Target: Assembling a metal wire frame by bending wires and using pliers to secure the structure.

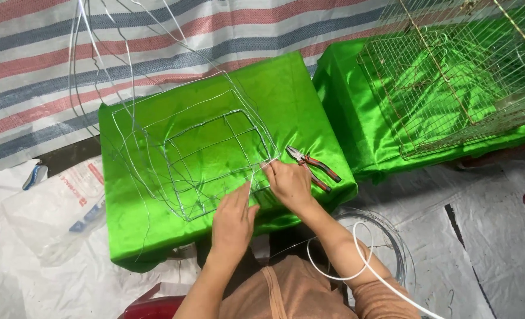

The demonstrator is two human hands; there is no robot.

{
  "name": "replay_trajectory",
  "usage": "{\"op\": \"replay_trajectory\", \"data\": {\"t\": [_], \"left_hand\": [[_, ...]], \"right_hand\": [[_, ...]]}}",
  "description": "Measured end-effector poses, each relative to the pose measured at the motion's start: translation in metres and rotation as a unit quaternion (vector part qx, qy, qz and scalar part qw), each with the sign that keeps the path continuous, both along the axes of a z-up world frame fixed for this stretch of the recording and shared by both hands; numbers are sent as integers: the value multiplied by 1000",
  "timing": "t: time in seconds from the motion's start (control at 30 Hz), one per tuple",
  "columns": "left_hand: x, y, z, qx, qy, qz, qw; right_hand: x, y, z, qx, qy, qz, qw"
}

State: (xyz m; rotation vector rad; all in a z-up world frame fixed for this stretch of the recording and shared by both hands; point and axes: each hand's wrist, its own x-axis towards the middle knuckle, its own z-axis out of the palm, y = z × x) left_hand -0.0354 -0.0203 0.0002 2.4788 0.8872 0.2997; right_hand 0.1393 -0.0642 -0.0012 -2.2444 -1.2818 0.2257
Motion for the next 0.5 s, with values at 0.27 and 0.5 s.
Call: {"op": "replay_trajectory", "data": {"t": [0.27,0.5], "left_hand": [[9,14,-13,314,-211,21,925],[30,11,1,405,-208,74,887]], "right_hand": [[5,3,44,-303,34,131,943],[15,-15,1,-316,-26,190,929]]}}
